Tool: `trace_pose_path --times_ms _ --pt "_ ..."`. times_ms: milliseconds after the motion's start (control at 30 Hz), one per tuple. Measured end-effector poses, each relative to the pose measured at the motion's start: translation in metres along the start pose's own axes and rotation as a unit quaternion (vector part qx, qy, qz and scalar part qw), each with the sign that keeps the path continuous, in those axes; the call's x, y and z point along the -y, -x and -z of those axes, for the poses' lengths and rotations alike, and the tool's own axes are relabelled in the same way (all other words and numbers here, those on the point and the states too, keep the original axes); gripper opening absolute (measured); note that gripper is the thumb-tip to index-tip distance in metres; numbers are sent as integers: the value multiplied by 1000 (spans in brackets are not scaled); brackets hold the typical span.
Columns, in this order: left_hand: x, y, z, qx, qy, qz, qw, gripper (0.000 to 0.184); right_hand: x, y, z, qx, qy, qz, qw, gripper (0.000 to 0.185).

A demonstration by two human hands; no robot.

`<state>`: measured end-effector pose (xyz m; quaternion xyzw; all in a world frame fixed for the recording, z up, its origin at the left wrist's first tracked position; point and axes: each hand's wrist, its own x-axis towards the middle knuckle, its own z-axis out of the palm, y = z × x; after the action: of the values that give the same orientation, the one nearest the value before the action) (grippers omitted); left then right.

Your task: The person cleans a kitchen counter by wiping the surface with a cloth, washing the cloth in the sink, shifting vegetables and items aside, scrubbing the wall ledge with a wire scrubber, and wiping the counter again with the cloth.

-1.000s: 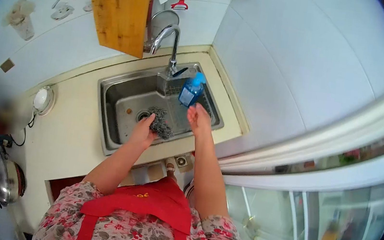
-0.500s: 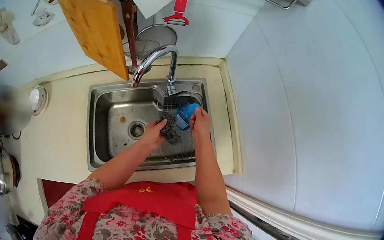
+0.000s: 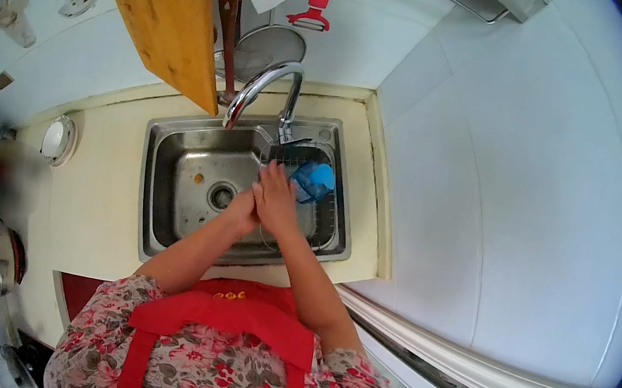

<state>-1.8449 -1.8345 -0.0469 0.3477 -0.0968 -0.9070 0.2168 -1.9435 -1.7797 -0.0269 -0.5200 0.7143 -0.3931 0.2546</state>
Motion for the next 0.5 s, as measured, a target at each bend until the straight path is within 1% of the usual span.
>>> trace_pose_path --times_ms 33,67,100,133,167,200,233,267,300,333,367,400,433,500 --pt "-5 -1 5 -3 2 -1 1000 31 9 -5 -4 -19 106 -9 994 58" --pt "-18 -9 12 0 8 -19 1000 32 12 -1 -17 -18 106 -6 994 58" --pt "-29 -13 16 3 13 -37 999 34 13 10 -33 -36 133 51 989 62" --pt "-33 -13 21 3 16 -40 999 34 10 14 -42 -52 161 107 980 65" --pt "-34 -8 23 26 27 -20 999 34 7 9 -43 -47 163 112 979 65" --pt "-33 -4 24 48 40 1 998 34 3 1 -42 -10 165 63 984 65" --pt "-30 1 25 48 44 -4 998 34 -1 -10 -41 25 165 14 986 65" --pt "-31 15 12 -5 -15 -3 1000 32 -6 -28 -36 27 165 19 986 65" --pt "-34 22 5 -58 -73 -1 996 31 -13 -50 -25 31 189 -11 981 66" --pt "-41 19 13 -60 -72 -5 996 31 -20 -70 -15 33 213 -40 976 67" --pt "-49 13 27 -58 -60 -30 996 32 -28 -85 -9 -28 305 -13 952 61" --pt "-56 11 30 -56 -46 -57 996 32 -34 -98 -2 -90 393 18 915 54" --pt "-60 9 33 -58 -43 -64 995 32 -40 -106 3 -88 392 25 916 54" --pt "-70 11 34 -141 -17 -80 987 31 -50 -121 8 16 481 -102 871 33"
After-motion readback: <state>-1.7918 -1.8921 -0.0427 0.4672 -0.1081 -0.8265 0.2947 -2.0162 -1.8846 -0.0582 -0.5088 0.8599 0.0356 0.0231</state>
